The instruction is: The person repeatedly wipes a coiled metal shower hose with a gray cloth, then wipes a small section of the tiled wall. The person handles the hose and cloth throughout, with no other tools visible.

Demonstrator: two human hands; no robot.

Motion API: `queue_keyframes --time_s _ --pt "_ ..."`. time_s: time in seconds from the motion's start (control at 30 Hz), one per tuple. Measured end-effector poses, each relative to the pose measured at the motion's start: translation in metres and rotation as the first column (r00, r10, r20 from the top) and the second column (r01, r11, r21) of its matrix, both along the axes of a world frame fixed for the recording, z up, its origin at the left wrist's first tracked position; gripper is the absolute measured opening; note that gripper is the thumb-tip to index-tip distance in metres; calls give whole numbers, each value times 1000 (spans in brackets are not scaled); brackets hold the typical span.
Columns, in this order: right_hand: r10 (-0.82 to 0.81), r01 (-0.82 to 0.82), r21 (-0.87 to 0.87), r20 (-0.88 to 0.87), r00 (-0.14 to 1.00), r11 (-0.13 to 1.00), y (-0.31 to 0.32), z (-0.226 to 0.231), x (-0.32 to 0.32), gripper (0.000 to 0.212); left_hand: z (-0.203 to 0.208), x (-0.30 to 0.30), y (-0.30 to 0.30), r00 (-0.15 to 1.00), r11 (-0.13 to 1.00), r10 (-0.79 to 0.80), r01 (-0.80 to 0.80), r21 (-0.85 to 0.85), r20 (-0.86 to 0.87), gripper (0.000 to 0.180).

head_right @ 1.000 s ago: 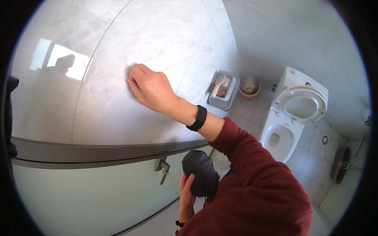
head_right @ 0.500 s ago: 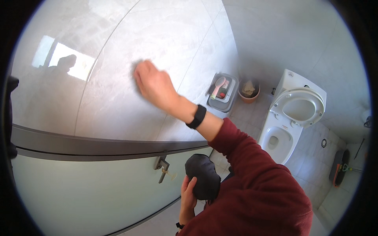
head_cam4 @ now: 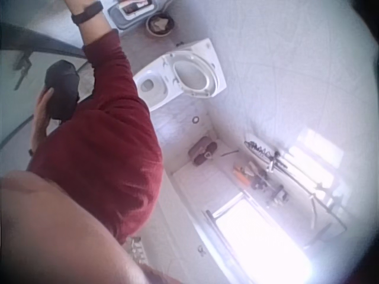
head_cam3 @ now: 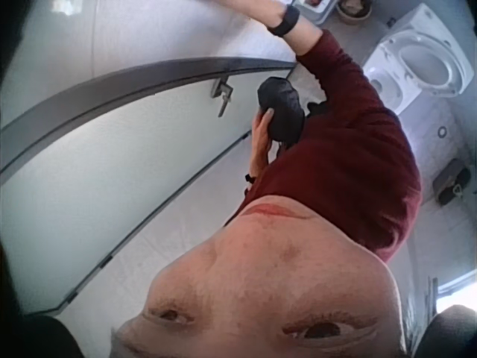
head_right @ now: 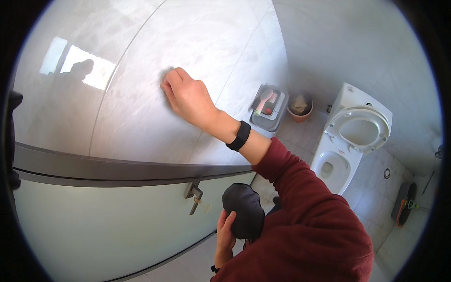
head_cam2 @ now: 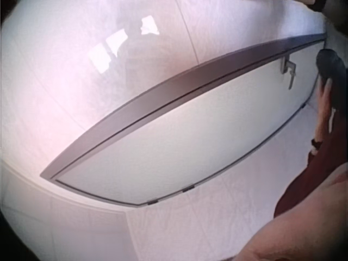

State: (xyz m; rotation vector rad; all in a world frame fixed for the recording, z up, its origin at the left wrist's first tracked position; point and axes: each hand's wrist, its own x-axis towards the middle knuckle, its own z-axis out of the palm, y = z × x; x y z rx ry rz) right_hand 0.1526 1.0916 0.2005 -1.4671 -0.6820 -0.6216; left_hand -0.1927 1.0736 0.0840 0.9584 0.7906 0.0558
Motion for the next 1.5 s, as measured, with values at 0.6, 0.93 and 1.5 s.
queue_keyframes --time_s 0.6,0.93,1.5 --pt "-27 26 13 52 998 1000 3 2 2 12 -5 1 3 1000 1000 -6 6 -15 -10 40" --pt "-6 8 -29 67 998 1000 0 7 2 12 -7 2 7 1000 1000 3 -3 -9 -11 39" --pt "13 -11 -57 34 999 998 -1 20 5 12 -6 4 12 999 999 -34 34 -14 3 36"
